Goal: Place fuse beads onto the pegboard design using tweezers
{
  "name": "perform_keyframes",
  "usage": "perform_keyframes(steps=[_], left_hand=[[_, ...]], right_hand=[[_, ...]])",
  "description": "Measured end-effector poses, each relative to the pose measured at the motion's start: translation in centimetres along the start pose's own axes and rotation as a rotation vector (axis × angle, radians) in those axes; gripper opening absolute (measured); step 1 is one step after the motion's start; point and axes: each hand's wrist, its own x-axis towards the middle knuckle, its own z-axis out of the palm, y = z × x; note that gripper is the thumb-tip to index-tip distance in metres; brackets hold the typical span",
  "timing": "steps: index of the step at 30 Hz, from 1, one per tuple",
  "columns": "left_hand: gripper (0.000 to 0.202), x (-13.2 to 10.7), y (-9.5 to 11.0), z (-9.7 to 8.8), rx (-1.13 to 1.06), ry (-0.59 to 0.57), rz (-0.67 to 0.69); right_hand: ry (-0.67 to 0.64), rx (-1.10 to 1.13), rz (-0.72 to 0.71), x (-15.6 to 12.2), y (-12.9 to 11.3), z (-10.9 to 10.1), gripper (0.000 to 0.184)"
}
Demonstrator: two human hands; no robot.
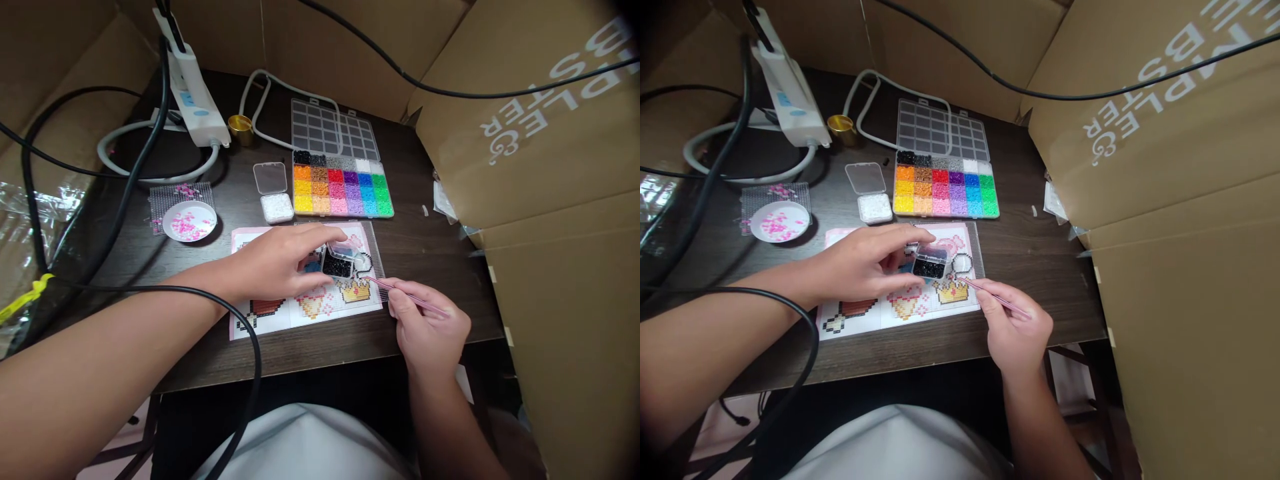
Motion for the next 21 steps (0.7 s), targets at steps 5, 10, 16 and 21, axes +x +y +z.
perform_keyframes(steps=[5,10,16,21], left_hand=[[0.051,0.02,0.04,-0.03,0.008,-0.003,-0.001],[0.052,0.04,0.02,0.04,0.009,0.006,0.018],[0.052,0.02,0.06,0.07,0.013,0.000,0.008],[0.053,0.00,0.03,0.06,0.017,-0.012,-0.006]], right_hand=[[-0.034,-0.043,0.031,0.12,-0.47,0.20,0.008],[-0.062,-0.105,0.022,0.16,-0.65,0.25,0.010],[-0.078,-0.116,0.022,0.01,-0.64,0.16,0.010],[-0.075,-0.120,0.011,0.08,-0.48,0.15,0.011]])
